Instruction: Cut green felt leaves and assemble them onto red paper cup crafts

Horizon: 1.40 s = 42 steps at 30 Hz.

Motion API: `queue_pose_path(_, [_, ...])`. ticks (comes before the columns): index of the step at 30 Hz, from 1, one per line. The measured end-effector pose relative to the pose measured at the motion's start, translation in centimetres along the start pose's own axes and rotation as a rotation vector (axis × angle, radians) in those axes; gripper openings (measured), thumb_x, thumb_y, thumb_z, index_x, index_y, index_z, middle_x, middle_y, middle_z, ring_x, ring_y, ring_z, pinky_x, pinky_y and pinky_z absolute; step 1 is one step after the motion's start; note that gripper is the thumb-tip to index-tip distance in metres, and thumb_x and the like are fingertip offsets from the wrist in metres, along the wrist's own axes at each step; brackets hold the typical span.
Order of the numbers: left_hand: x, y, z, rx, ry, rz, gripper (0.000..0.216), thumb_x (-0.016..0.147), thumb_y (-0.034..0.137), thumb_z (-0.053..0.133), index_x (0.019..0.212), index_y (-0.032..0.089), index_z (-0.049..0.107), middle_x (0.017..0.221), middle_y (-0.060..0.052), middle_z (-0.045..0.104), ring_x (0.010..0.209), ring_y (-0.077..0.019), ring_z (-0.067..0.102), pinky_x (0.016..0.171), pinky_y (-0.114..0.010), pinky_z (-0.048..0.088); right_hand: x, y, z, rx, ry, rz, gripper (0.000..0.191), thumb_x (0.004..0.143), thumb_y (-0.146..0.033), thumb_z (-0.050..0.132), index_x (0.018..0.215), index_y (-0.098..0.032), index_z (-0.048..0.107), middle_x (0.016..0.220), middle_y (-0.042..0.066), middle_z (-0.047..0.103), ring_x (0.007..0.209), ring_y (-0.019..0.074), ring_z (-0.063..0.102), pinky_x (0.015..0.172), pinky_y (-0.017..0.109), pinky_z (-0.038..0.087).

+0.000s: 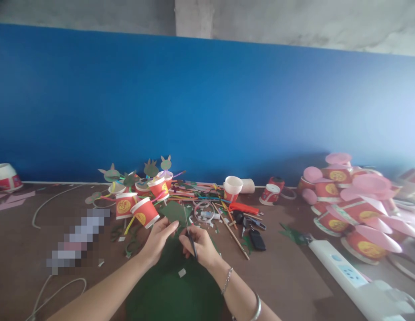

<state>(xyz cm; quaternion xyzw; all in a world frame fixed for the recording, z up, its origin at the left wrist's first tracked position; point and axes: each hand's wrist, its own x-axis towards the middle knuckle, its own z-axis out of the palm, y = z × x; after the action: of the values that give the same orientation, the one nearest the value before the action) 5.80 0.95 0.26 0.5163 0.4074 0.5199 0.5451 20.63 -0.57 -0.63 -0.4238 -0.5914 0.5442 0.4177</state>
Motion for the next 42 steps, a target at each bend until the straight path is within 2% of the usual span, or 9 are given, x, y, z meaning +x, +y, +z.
queue_pose_path(12, [0.2, 0.0, -0.2, -0.010, -0.038, -0.039, 0.036, 0.073, 0.040, 0.063, 0.052, 0.016, 0.046, 0.050, 0.006, 0.041, 0.052, -0.0087, 0.036, 0.053, -0.023, 0.027, -0.1, -0.4, 0.0, -0.020, 0.005, 0.014, 0.036, 0.074, -0.051, 0.059, 0.071, -0.016, 0.054, 0.046, -0.005, 0.051, 0.035, 0.0063, 0.045, 0.033, 0.016, 0.033])
queue_pose_path(19, [0.1, 0.4, -0.3, -0.028, -0.079, -0.027, 0.033, 0.074, 0.038, 0.063, 0.054, 0.015, 0.049, 0.051, 0.005, 0.045, 0.053, -0.0094, 0.038, 0.055, -0.023, 0.030, -0.2, -0.7, 0.0, 0.019, 0.007, 0.041, 0.037, 0.071, -0.052, 0.062, 0.074, -0.016, 0.055, 0.045, -0.005, 0.052, 0.036, 0.0071, 0.046, 0.034, 0.016, 0.034])
queue_pose_path(25, [-0.1, 1.0, -0.1, -0.080, -0.173, -0.024, 0.026, 0.077, 0.036, 0.059, 0.062, 0.014, 0.058, 0.057, 0.002, 0.055, 0.056, -0.0118, 0.046, 0.058, -0.024, 0.035, -0.3, -0.5, -0.1, 0.026, -0.011, 0.025, 0.037, 0.072, -0.052, 0.061, 0.077, -0.016, 0.055, 0.048, -0.005, 0.053, 0.038, 0.0069, 0.047, 0.034, 0.015, 0.033])
queue_pose_path(32, [-0.1, 0.8, -0.2, -0.075, -0.165, -0.023, 0.029, 0.077, 0.036, 0.060, 0.059, 0.013, 0.058, 0.056, 0.002, 0.054, 0.056, -0.0111, 0.046, 0.059, -0.024, 0.038, -0.2, -0.6, 0.0, 0.023, 0.026, 0.033, 0.039, 0.070, -0.054, 0.063, 0.072, -0.016, 0.053, 0.044, -0.006, 0.049, 0.034, 0.0059, 0.042, 0.034, 0.016, 0.034])
queue_pose_path(38, [-0.2, 1.2, -0.1, -0.074, -0.276, -0.033, 0.027, 0.079, 0.038, 0.057, 0.068, 0.014, 0.061, 0.060, -0.003, 0.060, 0.061, -0.0173, 0.055, 0.061, -0.029, 0.043, -0.3, -0.6, 0.0, 0.039, 0.001, 0.020, 0.035, 0.071, -0.051, 0.063, 0.075, -0.017, 0.053, 0.049, -0.004, 0.054, 0.040, 0.0080, 0.050, 0.035, 0.015, 0.033])
queue_pose_path(42, [-0.2, 1.3, 0.0, -0.068, -0.266, -0.030, 0.025, 0.078, 0.037, 0.057, 0.070, 0.014, 0.061, 0.065, -0.003, 0.061, 0.064, -0.0170, 0.056, 0.064, -0.028, 0.043, -0.2, -0.2, -0.1, 0.047, 0.016, 0.001, 0.035, 0.071, -0.050, 0.064, 0.072, -0.017, 0.052, 0.047, -0.006, 0.051, 0.038, 0.0071, 0.046, 0.035, 0.016, 0.035])
